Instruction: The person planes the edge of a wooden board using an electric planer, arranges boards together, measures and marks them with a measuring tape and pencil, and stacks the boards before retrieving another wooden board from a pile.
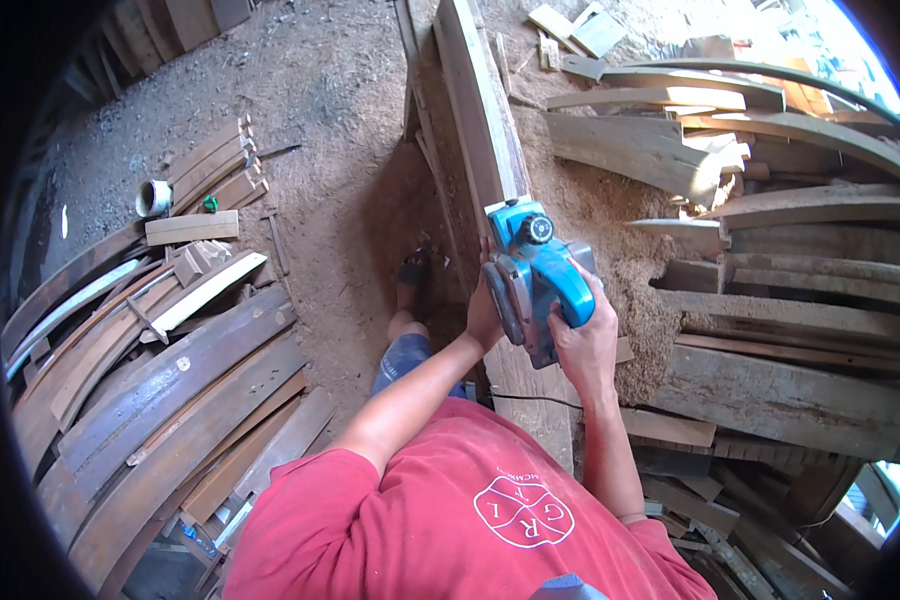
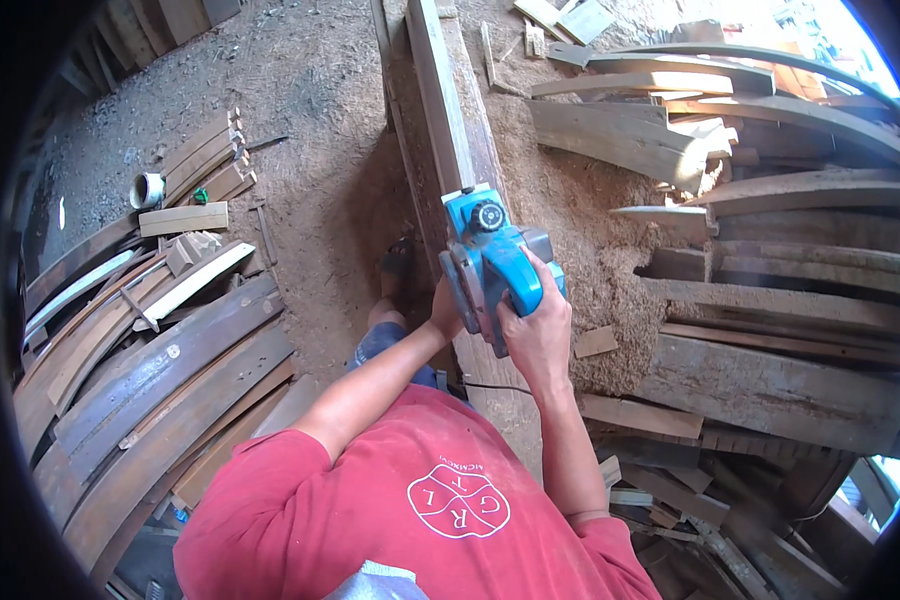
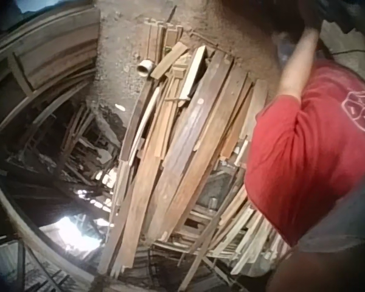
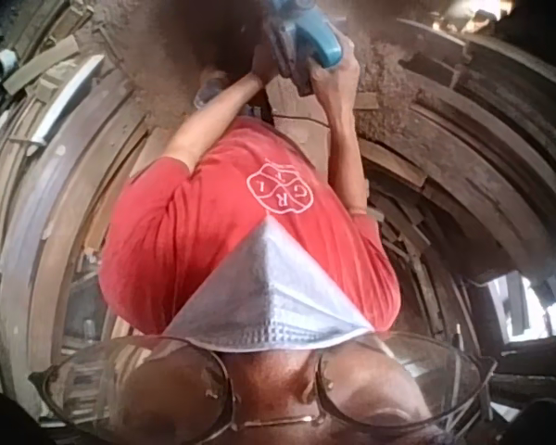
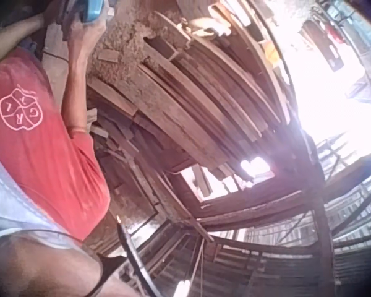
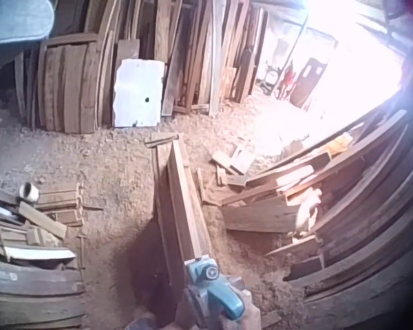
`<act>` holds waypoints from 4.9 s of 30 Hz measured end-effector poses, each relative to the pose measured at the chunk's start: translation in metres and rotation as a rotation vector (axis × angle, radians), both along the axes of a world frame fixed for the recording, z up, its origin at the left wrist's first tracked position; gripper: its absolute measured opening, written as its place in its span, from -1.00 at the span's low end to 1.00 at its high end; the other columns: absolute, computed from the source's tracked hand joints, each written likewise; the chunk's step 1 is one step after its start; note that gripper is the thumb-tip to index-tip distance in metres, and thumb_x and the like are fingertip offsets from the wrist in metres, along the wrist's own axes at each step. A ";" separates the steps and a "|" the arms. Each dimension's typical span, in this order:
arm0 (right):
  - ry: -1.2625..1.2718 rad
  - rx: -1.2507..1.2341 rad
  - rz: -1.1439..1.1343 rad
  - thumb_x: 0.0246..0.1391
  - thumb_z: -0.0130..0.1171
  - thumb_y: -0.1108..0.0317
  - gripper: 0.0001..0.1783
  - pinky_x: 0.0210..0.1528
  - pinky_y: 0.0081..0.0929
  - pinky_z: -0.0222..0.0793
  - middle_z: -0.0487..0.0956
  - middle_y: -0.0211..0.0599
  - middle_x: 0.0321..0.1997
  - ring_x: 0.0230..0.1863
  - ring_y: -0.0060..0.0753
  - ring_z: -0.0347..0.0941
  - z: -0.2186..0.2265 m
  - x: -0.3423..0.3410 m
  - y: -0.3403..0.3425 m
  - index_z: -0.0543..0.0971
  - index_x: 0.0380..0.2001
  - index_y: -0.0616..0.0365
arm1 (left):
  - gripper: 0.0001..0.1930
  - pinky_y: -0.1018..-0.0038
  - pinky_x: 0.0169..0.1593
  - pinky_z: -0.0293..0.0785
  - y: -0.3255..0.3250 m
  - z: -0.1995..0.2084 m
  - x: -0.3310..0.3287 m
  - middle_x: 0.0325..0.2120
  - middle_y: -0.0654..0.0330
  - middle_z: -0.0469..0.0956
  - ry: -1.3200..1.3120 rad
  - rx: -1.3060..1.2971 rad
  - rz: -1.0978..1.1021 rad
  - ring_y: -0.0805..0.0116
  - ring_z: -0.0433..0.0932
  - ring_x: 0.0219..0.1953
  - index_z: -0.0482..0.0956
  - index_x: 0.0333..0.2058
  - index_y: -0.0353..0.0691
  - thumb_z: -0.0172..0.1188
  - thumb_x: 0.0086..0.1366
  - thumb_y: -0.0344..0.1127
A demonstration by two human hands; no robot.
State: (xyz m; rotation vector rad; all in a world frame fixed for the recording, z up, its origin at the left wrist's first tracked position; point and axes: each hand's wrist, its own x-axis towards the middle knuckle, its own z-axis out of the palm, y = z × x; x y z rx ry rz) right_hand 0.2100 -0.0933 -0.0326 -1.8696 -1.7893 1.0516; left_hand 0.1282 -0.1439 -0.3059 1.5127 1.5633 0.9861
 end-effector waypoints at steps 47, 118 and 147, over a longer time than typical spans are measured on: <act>-0.050 0.165 0.057 -0.01 0.23 0.51 -0.47 -0.28 -0.58 0.43 0.64 -0.42 -0.36 -0.38 -0.69 0.45 0.009 -0.007 0.057 0.62 0.11 0.30 | -0.13 0.22 0.48 0.20 0.014 0.051 -0.007 0.44 -0.45 -0.07 0.044 -0.159 0.144 -0.24 0.01 0.52 -0.19 0.44 -0.62 0.07 0.30 -0.39; 0.017 0.392 0.098 -0.02 0.25 0.33 -0.78 -0.60 -0.30 0.40 0.57 -0.22 -0.65 -0.65 -0.35 0.54 -0.038 -0.319 0.497 0.68 -0.49 0.32 | -0.21 -0.05 0.36 0.32 0.011 0.058 -0.014 0.37 -0.66 -0.07 0.110 -0.127 0.129 -0.53 0.10 0.42 -0.09 0.39 -0.71 0.02 0.27 -0.46; -0.038 0.041 -0.486 -0.10 0.47 0.54 -0.80 -0.48 -0.48 0.38 0.65 -0.43 -0.51 -0.55 -0.63 0.49 -0.111 0.201 -0.235 0.72 -0.32 0.25 | -0.49 0.25 -0.13 0.66 0.141 0.310 -0.174 -0.30 -0.06 0.72 0.113 -0.137 0.176 0.14 0.73 -0.25 0.71 -0.12 -0.23 0.31 0.16 0.10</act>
